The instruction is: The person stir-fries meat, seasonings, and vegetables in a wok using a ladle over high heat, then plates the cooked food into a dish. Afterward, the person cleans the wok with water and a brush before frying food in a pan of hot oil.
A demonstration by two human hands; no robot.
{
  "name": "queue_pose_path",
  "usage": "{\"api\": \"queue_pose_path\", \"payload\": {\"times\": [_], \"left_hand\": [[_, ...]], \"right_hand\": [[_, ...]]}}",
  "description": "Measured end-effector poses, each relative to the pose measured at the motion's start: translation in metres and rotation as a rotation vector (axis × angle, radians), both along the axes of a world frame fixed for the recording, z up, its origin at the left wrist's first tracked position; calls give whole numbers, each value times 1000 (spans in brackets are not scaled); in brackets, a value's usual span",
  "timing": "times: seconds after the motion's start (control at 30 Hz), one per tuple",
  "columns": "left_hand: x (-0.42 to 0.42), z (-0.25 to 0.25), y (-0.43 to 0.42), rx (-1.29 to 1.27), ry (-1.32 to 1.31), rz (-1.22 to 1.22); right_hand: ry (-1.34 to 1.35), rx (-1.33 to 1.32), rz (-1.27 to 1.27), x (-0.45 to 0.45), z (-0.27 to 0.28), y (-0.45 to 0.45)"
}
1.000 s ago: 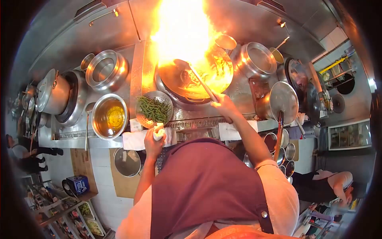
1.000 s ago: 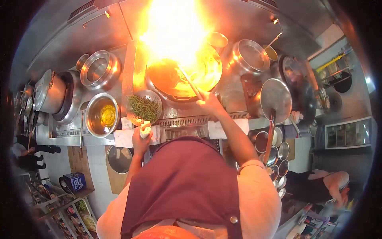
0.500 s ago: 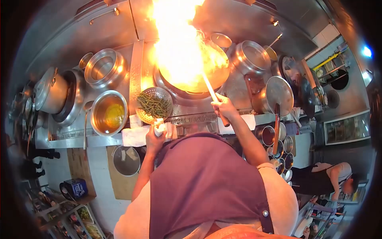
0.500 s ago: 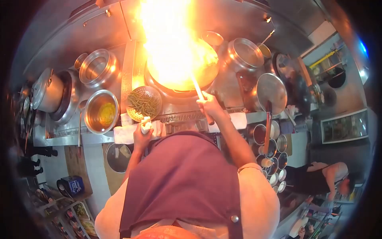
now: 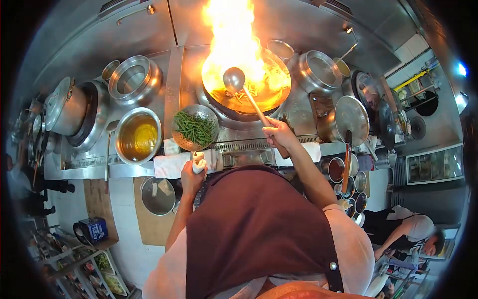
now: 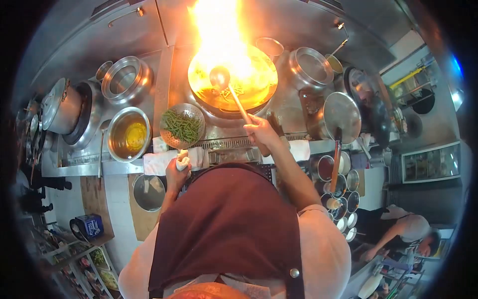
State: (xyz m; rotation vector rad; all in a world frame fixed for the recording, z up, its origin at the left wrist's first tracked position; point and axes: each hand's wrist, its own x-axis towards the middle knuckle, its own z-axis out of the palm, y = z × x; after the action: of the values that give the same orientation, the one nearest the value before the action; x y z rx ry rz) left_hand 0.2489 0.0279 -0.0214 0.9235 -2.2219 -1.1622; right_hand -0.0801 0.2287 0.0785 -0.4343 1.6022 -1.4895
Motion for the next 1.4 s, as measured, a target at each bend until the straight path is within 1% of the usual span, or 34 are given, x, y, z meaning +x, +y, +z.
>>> {"api": "queue_pose_path", "payload": {"times": [0.07,0.1,0.17,0.2,0.3,0.33,0.4,0.47,0.5,0.53,0.57,0.6,0.63,0.67,0.73,0.77,0.8,0.87,0.9,0.93,0.97,1.0,1.03,1.07,1.1,1.13,1.17,1.2,1.23,1.27,1.33,1.4], "left_hand": [[-2,7,1,-20,21,-4],[-2,8,-1,-22,24,3],[0,7,-3,1,23,37],[0,5,-5,4,26,39],[6,-2,-9,-54,30,42],[7,-2,-11,-81,28,23],[6,-5,-13,-105,20,-2],[6,-13,-11,288,113,157],[6,-10,-13,290,108,158],[7,-3,-14,327,84,177],[8,0,-15,364,59,195],[10,-4,-15,366,49,194],[11,-10,-17,382,75,171],[11,-15,-18,398,101,147],[7,-16,-18,427,123,127],[4,-17,-18,456,151,111],[2,-15,-16,456,147,113],[-1,-3,-15,374,97,130],[1,4,-15,372,93,128],[3,13,-16,325,14,191],[6,18,-16,275,-66,249],[12,10,-19,267,-68,233],[18,-2,-25,396,16,238],[20,-14,-33,525,102,244],[15,-13,-32,570,181,230],[8,-7,-31,569,177,228],[-4,-2,-34,831,128,172],[-21,3,-35,1092,79,113],[-43,6,-29,1112,176,5],[-70,9,-20,1127,273,-103],[-125,15,-5,1388,405,-152],[-173,34,4,1403,456,-266]], "right_hand": [[131,131,17,-8,-11,-3],[135,129,23,-6,-6,-6],[284,148,-68,9,11,-4],[287,151,-66,15,17,-1],[49,58,-98,27,23,18],[53,57,-101,18,18,20],[170,171,-19,-4,-5,24],[533,223,-107,-16,-7,17],[547,205,-170,-35,-20,17],[557,189,-233,-44,-21,13],[481,143,-274,-50,-22,16],[405,98,-317,-47,-8,14],[542,170,-352,-54,-24,15],[535,174,-356,-52,-34,17],[927,410,-291,-42,-43,19],[924,410,-291,-37,-46,23],[829,396,-222,-25,-39,28],[644,359,-83,-3,-27,34],[592,247,-108,7,-31,33],[591,245,-115,0,-29,33],[422,225,-72,-12,-25,31],[252,201,-32,-24,-19,27],[296,127,-28,-36,-17,17],[299,118,-40,-51,-21,8],[446,192,-113,-65,-31,0],[587,272,-182,-71,-38,-5],[586,273,-181,-77,-45,-8],[774,334,-170,-81,-47,-12],[962,393,-159,-83,-48,-14],[963,391,-157,-77,-44,-13],[858,283,-73,-44,-23,0],[747,481,-4,-3,-4,18]]}}
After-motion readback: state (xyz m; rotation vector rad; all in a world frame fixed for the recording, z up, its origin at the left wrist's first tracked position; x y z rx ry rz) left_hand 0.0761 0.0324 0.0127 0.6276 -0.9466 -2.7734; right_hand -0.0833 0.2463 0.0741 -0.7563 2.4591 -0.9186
